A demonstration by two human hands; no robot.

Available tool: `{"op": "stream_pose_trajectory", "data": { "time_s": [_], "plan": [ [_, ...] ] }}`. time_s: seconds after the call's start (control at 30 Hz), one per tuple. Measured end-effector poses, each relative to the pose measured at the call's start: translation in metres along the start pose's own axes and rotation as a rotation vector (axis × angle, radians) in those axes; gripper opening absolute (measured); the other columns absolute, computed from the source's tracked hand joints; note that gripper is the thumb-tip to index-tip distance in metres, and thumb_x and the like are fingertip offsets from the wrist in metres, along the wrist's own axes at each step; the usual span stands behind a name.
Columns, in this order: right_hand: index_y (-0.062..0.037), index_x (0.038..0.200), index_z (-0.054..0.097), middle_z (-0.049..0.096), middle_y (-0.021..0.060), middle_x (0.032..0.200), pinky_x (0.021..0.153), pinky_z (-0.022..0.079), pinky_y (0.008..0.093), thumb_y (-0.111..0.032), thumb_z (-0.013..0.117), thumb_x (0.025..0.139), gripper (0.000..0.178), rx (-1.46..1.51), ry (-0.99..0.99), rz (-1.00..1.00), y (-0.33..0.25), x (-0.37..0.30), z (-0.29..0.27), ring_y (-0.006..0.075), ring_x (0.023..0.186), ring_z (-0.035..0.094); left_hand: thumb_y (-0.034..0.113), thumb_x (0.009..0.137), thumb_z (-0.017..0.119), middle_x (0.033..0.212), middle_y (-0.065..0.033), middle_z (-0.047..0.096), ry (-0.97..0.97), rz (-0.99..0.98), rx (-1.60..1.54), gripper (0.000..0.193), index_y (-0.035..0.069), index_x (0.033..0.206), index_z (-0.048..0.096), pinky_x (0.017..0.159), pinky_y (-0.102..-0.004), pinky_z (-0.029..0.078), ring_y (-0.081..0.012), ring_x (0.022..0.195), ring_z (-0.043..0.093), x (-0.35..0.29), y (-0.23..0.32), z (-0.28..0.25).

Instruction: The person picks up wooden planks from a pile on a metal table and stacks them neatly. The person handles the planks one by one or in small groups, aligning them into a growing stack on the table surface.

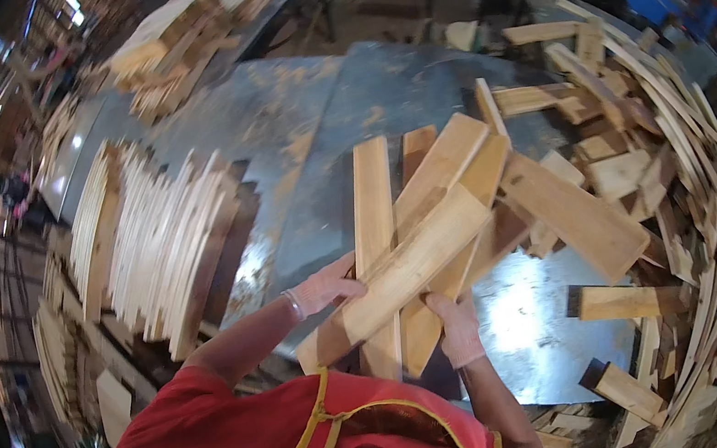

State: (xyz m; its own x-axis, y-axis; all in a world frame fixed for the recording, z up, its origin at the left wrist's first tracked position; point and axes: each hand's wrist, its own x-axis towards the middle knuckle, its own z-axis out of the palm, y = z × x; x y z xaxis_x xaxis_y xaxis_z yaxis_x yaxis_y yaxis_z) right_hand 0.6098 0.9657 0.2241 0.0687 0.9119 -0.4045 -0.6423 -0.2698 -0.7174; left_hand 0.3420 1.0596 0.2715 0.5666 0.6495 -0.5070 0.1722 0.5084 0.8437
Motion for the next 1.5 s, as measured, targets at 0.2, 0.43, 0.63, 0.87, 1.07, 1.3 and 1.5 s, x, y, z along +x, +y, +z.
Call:
{"op": "stream_pose_trajectory", "data": {
  "time_s": [0.2,0.43,0.63,0.87,1.07,1.3,1.5],
  "plan": [
    [0.0042,0.139,0.055,0.068,0.017,0.131,0.101,0.055,0.0412,-0.018,0.081,0.086,0.063,-0.777,0.143,0.052,0.111,0.038,0.049,0.0312,0.115,0.068,0.051,0.081,0.077,0.158,-0.0279,0.047,0.687,-0.01,0.771,0.095,0.004,0.157,0.044,0.116,-0.0453,0.044,-0.0423,0.144,0.048,-0.077,-0.087,-0.053],
    [0.0065,0.149,0.049,0.063,0.0132,0.134,0.093,0.053,0.0381,-0.02,0.079,0.091,0.071,-0.766,0.104,-0.253,0.091,0.012,0.05,0.0251,0.109,0.065,0.045,0.075,0.084,0.145,-0.0197,0.054,0.549,-0.016,1.114,0.098,0.01,0.157,0.042,0.097,-0.0492,0.054,-0.0389,0.118,0.064,-0.158,-0.116,-0.05],
    [-0.0014,0.137,0.057,0.062,0.0025,0.102,0.071,0.048,0.0246,-0.013,0.073,0.095,0.046,-0.414,0.178,-0.22,0.029,0.054,0.114,0.0104,0.086,0.059,0.023,0.082,0.077,0.133,-0.0156,0.062,0.214,0.206,0.496,0.099,0.011,0.168,0.028,0.09,-0.0375,0.055,-0.0241,0.111,0.066,-0.206,-0.114,-0.088],
    [0.0001,0.153,0.047,0.055,0.0187,0.149,0.109,0.047,0.0414,-0.032,0.076,0.094,0.073,-1.542,0.063,-0.636,0.095,0.17,0.166,0.032,0.135,0.056,0.013,0.081,0.073,0.123,-0.0114,0.061,0.35,-0.023,-0.067,0.099,0.007,0.167,0.024,0.095,-0.0321,0.053,-0.0193,0.109,0.064,-0.237,-0.064,-0.142],
    [-0.021,0.161,0.046,0.031,0.0149,0.172,0.124,0.026,0.0597,-0.066,0.068,0.088,0.089,-2.071,0.06,-0.267,0.107,0.158,0.301,0.04,0.158,0.024,0.024,0.088,0.06,0.166,-0.0151,0.042,0.941,-0.287,1.427,0.069,0.011,0.154,0.048,0.125,-0.0525,0.027,-0.0336,0.155,0.035,-0.188,-0.126,-0.215],
    [-0.0162,0.156,0.05,0.035,0.0219,0.168,0.127,0.032,0.0486,-0.027,0.077,0.08,0.082,-1.925,0.299,-0.448,0.108,0.131,0.231,0.0426,0.156,0.031,0.044,0.09,0.072,0.16,-0.021,0.046,1.12,-0.255,1.247,0.084,0.004,0.158,0.042,0.122,-0.0528,0.031,-0.0406,0.146,0.043,-0.239,-0.15,-0.244],
    [-0.0068,0.159,0.043,0.042,0.0197,0.163,0.123,0.036,0.0437,-0.004,0.072,0.08,0.084,-1.078,0.098,-0.377,0.114,0.098,0.214,0.0353,0.149,0.043,0.047,0.096,0.069,0.153,-0.0215,0.051,1.247,-0.13,0.935,0.072,0.004,0.151,0.05,0.117,-0.0536,0.038,-0.0416,0.141,0.049,-0.277,-0.151,-0.243]
  ]
}}
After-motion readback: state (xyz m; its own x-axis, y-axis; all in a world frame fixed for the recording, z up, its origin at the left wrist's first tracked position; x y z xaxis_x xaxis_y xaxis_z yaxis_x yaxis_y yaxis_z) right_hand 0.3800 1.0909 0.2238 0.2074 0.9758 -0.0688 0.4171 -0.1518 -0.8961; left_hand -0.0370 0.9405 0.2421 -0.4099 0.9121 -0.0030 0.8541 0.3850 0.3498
